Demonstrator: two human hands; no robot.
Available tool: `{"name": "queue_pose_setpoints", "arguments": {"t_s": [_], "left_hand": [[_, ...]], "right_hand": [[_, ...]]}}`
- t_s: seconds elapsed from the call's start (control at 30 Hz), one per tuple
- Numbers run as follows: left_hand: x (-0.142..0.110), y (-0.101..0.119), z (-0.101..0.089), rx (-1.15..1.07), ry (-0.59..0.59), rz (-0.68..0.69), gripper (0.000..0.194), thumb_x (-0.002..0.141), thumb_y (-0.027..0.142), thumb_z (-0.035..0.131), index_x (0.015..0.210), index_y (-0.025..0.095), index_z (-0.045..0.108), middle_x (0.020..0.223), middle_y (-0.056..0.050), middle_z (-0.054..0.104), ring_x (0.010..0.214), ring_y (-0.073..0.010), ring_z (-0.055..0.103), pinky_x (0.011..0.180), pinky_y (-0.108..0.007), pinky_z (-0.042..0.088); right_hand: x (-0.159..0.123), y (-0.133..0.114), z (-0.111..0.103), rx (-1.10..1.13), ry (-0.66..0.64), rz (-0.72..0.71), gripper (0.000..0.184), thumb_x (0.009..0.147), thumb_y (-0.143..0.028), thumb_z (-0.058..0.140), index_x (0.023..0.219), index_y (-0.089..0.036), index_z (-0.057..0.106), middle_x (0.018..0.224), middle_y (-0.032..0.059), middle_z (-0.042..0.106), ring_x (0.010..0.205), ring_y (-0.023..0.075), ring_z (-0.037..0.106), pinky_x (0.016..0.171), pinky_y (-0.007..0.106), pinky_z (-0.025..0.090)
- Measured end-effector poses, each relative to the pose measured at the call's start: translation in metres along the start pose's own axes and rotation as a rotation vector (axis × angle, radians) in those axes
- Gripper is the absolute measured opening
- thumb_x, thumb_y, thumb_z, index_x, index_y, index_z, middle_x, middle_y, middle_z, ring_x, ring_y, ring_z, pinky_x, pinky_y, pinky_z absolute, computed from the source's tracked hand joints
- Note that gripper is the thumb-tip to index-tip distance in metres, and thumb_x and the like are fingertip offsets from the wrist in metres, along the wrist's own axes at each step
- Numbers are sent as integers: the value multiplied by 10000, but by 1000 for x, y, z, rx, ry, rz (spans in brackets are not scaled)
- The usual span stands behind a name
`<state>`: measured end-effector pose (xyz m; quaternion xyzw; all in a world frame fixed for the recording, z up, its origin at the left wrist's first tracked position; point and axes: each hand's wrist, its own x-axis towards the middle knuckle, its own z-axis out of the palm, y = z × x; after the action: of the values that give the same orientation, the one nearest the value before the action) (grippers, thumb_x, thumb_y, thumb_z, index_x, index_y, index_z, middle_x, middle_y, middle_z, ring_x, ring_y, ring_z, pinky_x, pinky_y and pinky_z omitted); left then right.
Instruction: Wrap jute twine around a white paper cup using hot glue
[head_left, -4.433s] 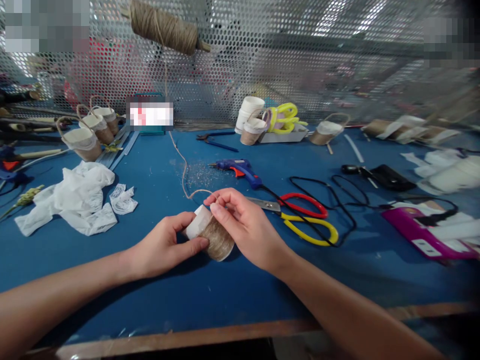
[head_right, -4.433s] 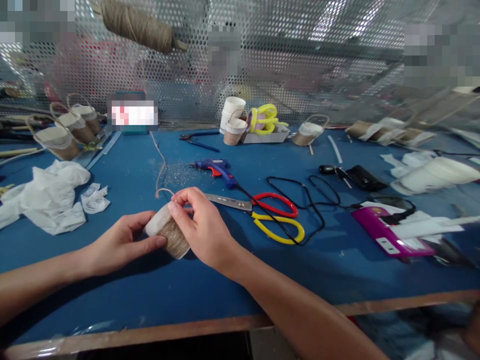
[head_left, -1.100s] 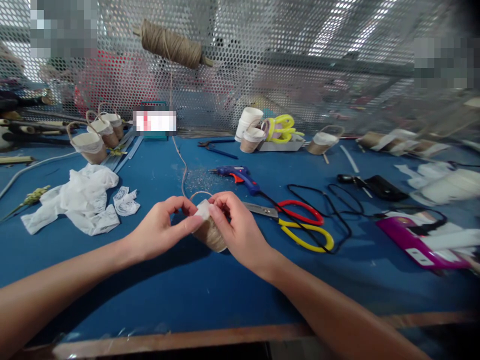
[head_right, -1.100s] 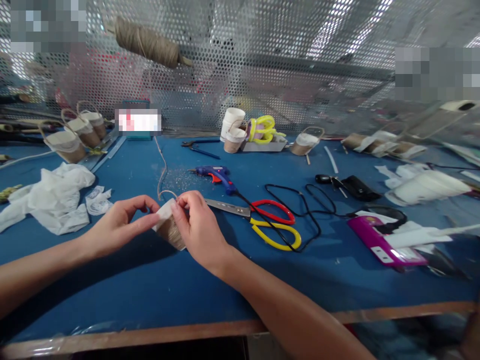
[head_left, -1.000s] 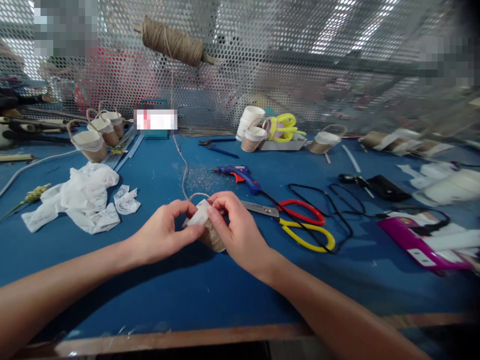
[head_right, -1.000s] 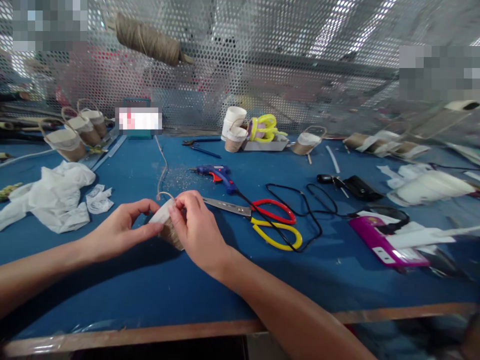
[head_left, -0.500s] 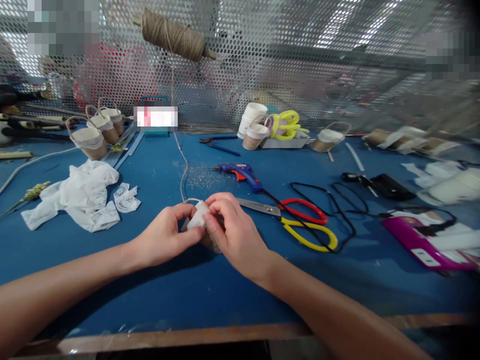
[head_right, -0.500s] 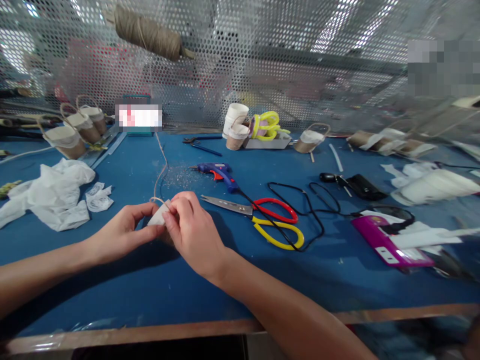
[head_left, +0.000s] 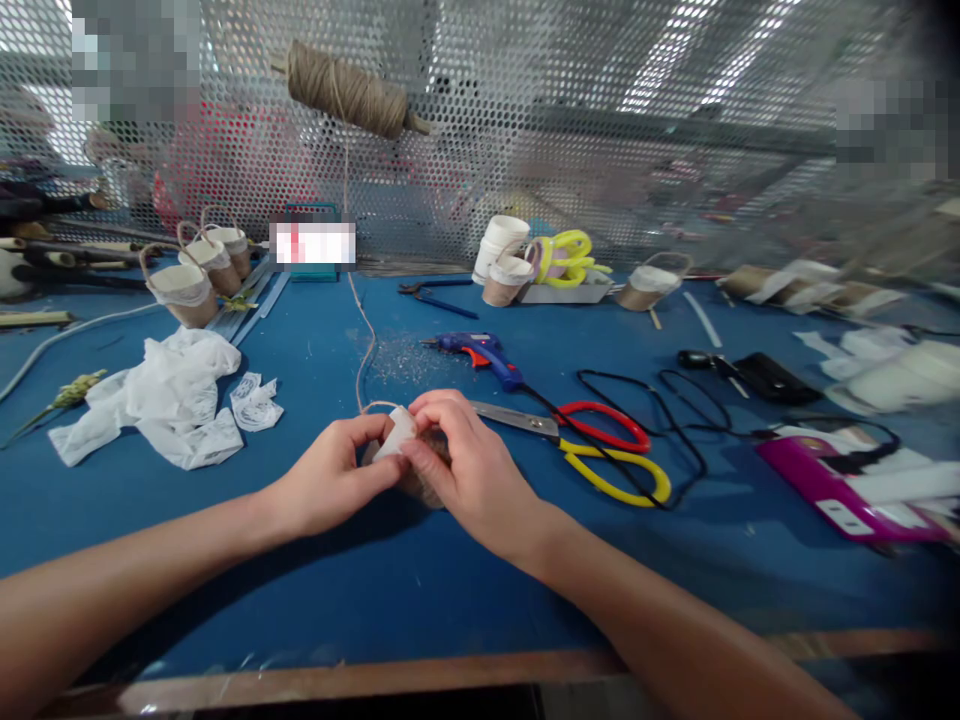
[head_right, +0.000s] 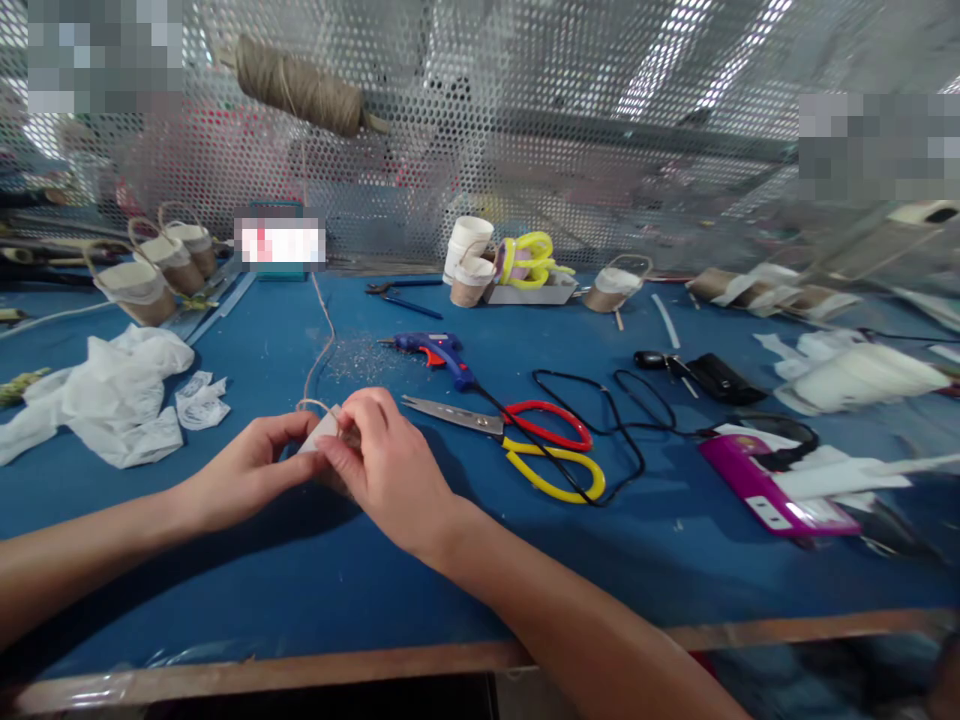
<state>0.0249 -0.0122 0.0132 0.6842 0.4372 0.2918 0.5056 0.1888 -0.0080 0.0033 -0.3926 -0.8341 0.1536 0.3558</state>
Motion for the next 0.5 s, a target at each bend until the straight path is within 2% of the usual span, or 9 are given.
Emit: {"name": "queue_pose_setpoints", "arguments": {"t_s": [0.1,0.2,0.27,0.4,0.43,0.5], "left_hand": [[1,-3,-1,-3,9,4,158,734,291,472,688,145,508,654,12,469,646,-139,446,622,-255,378],[2,-6,-2,-19,1,7,157,741,290,475,725,140,521,708,-10,511,709,-159,475,673,-270,390],[2,-7,-3,-23,-3,15,155,742,284,478,733,138,526,731,-19,529,728,-166,484,694,-280,394],[1,-8,-4,-12,6,46,153,738,284,476,727,138,521,724,-15,524,719,-164,486,695,-279,395],[1,-8,-5,-2,8,47,149,738,281,474,721,140,519,717,-12,521,714,-162,486,693,-276,396],[1,-8,-5,32,19,56,138,735,269,470,715,143,522,719,-14,528,718,-165,490,693,-274,398]], "right_hand": [[10,6,-18,6,48,106,132,879,-313,429,910,-189,461,938,89,565,865,172,561,777,344,474],[27,20,-42,-162,45,335,196,886,-346,413,936,-174,495,948,85,598,843,168,590,759,312,475],[39,34,-56,-397,-81,518,248,895,-349,393,1012,-158,499,1026,99,593,893,170,593,786,291,463],[58,66,-67,-557,-216,647,266,854,-300,492,984,-83,572,1061,190,573,998,274,555,859,391,419],[60,74,-66,-569,-267,674,251,842,-288,521,978,-86,584,1051,178,581,989,264,558,854,395,427],[63,87,-62,-568,-355,721,262,854,-298,522,1066,-149,559,1101,94,570,947,198,570,805,392,467]]}}
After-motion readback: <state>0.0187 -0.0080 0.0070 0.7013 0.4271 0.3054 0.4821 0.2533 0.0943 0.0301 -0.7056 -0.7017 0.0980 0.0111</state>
